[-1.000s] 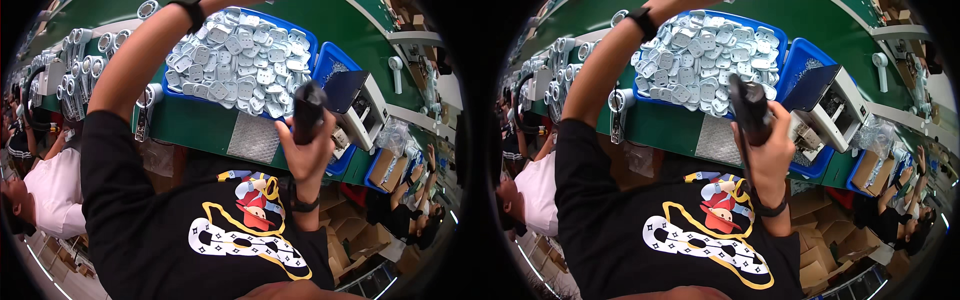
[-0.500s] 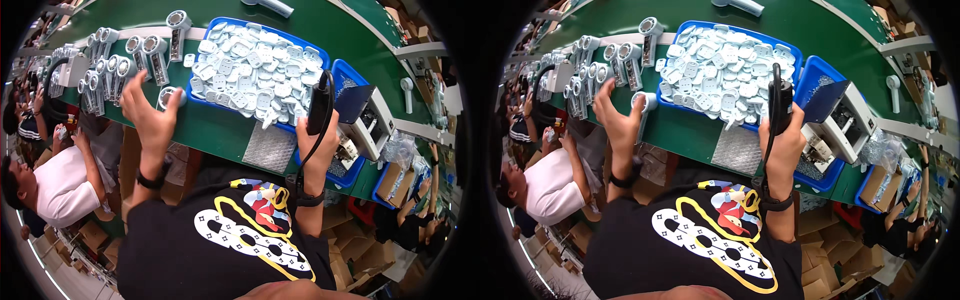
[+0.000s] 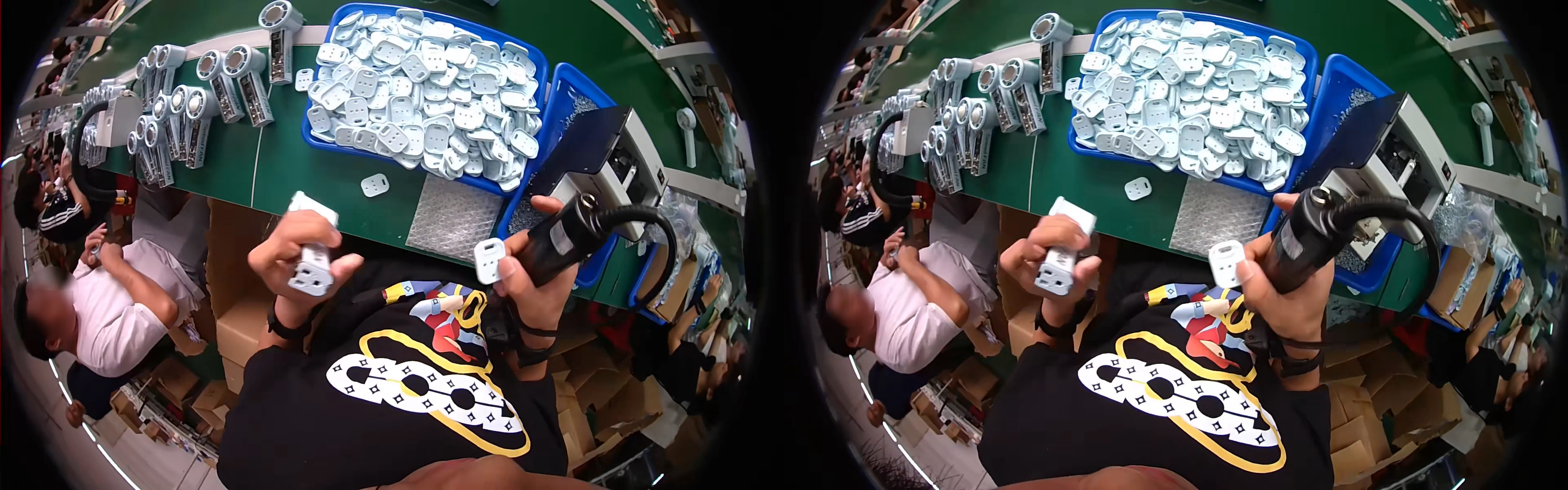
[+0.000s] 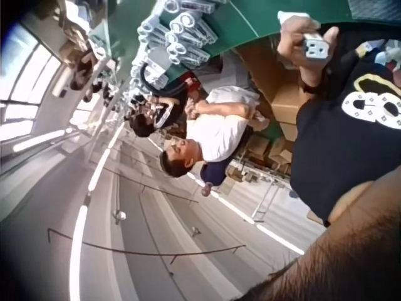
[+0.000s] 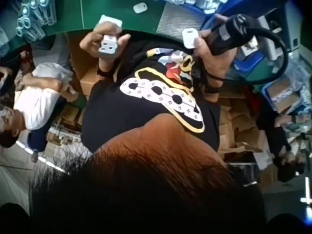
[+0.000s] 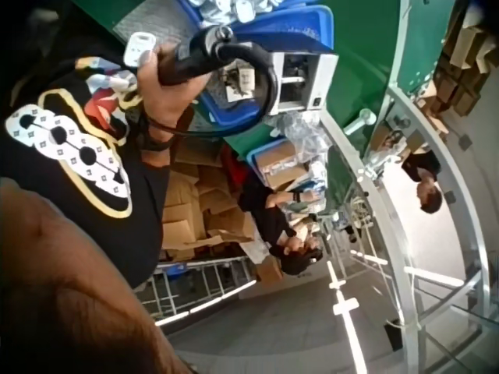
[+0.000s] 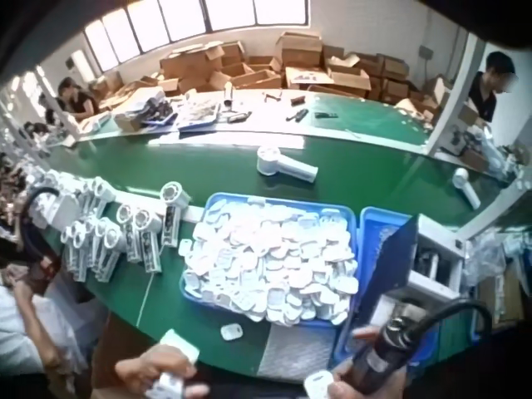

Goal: The person gathers fans from a box and places them on a table before filling a blue tray with white plastic covers. They then pick up a fan and a cover, fitting them together and driving a screw with a power screwdriver.

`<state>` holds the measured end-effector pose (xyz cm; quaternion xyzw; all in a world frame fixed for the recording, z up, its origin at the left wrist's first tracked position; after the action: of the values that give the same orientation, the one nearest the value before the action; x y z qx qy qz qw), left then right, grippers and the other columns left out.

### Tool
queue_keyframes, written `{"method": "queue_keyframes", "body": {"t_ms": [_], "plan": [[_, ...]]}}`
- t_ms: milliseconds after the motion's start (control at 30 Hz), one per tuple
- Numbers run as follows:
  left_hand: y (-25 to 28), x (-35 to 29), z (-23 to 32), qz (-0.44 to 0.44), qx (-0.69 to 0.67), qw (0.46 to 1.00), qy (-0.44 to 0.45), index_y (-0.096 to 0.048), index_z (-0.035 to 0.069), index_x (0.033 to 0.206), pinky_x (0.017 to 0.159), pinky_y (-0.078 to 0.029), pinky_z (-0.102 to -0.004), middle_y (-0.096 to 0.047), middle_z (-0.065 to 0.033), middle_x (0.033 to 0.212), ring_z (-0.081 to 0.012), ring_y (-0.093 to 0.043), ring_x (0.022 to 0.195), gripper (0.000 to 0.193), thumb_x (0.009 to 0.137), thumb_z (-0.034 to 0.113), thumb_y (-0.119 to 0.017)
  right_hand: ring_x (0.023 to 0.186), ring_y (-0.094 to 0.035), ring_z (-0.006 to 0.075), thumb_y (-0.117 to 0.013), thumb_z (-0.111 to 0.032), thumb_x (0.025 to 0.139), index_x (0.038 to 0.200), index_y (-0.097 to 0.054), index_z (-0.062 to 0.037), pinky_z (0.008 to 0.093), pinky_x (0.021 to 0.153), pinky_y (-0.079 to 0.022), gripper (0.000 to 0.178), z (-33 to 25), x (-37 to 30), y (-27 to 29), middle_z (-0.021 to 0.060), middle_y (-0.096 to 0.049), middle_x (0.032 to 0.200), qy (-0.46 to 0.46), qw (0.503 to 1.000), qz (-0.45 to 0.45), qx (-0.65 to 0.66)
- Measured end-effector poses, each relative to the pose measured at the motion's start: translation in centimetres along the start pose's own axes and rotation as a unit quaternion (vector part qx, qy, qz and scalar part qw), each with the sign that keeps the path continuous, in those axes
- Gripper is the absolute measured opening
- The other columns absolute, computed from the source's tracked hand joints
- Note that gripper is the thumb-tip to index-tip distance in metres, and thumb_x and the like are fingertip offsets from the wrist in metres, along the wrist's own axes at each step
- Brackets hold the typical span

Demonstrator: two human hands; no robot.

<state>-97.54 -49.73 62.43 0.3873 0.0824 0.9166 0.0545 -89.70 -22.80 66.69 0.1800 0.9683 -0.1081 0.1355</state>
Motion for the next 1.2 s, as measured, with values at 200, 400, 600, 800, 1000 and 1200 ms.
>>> {"method": "queue_keyframes", "body": {"t_ms": [200,400,600,800,1000,1200], "plan": [[-11.2,1.1,0.4,-0.263,-0.319,0.901,0.131,-0.054,0.000,0.100,0.057,-0.045,-0.0363,-0.058,-0.0112,0.078,-0.0247,-0.056,0.062,0.055,0.082,0.046,-0.078,0.058,-0.058,0.0109,-0.075,-0.001,0.077,0.135,-0.035,0.0011,0.0230,0.053,-0.047,0.071,1.3,-2.3,1.0,0.0058,-0.062,0.072,0.046,0.998,-0.040,0.005],[-18.2,-0.6,-0.9,-0.283,-0.274,0.914,0.099,-0.059,-0.001,0.090,0.053,-0.043,-0.0381,-0.055,-0.0118,0.073,-0.0291,-0.055,0.059,0.038,0.087,0.037,-0.064,0.060,-0.059,0.0128,-0.074,0.001,0.079,0.132,-0.035,-0.0035,0.0247,0.056,-0.050,0.066,4.5,-0.4,5.6,0.0080,-0.063,0.079,0.129,0.980,-0.038,-0.145],[-19.4,-1.3,-1.4,-0.247,-0.256,0.925,0.135,-0.060,-0.001,0.082,0.051,-0.043,-0.0384,-0.055,-0.0108,0.067,-0.0292,-0.055,0.056,0.035,0.093,0.031,-0.049,0.054,-0.055,0.0185,-0.063,-0.006,0.088,0.124,-0.040,-0.0102,0.0350,0.050,-0.051,0.043,-1.2,1.5,7.0,0.0107,-0.058,0.079,0.433,0.892,0.129,0.024],[-19.8,-1.3,-1.4,-0.247,-0.234,0.933,0.117,-0.061,-0.001,0.082,0.051,-0.043,-0.0375,-0.056,-0.0103,0.067,-0.0275,-0.055,0.055,0.038,0.098,0.027,-0.041,0.057,-0.058,0.0201,-0.065,-0.015,0.093,0.126,-0.032,-0.0116,0.0357,0.053,-0.052,0.047,-2.1,5.7,8.7,0.0111,-0.056,0.076,0.420,0.883,0.188,-0.091],[-19.8,-1.8,-1.7,-0.235,-0.240,0.937,0.101,-0.061,0.000,0.082,0.050,-0.044,-0.0371,-0.056,-0.0094,0.067,-0.0265,-0.056,0.055,0.041,0.101,0.026,-0.036,0.053,-0.052,0.0180,-0.066,-0.014,0.091,0.127,-0.035,-0.0109,0.0377,0.054,-0.052,0.047,-4.2,-1.1,4.8,0.0082,-0.055,0.074,0.416,0.907,0.068,0.021],[-19.4,-2.0,-2.3,-0.241,-0.220,0.940,0.101,-0.061,0.002,0.080,0.050,-0.044,-0.0372,-0.056,-0.0085,0.067,-0.0262,-0.056,0.056,0.041,0.101,0.027,-0.037,0.056,-0.053,0.0154,-0.068,-0.023,0.093,0.131,-0.043,-0.0170,0.0316,0.049,-0.051,0.045,-5.1,-2.3,3.1,0.0016,-0.052,0.076,0.391,0.920,-0.036,0.016]]}}
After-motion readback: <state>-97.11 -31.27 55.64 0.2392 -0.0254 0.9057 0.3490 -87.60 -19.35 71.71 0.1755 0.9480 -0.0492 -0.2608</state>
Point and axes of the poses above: each hand's wrist, its own x-axis towards the middle knuckle, its own y-axis out of the back of the hand, z = x × y, the point moved 2 cm from there along x, towards the middle knuckle
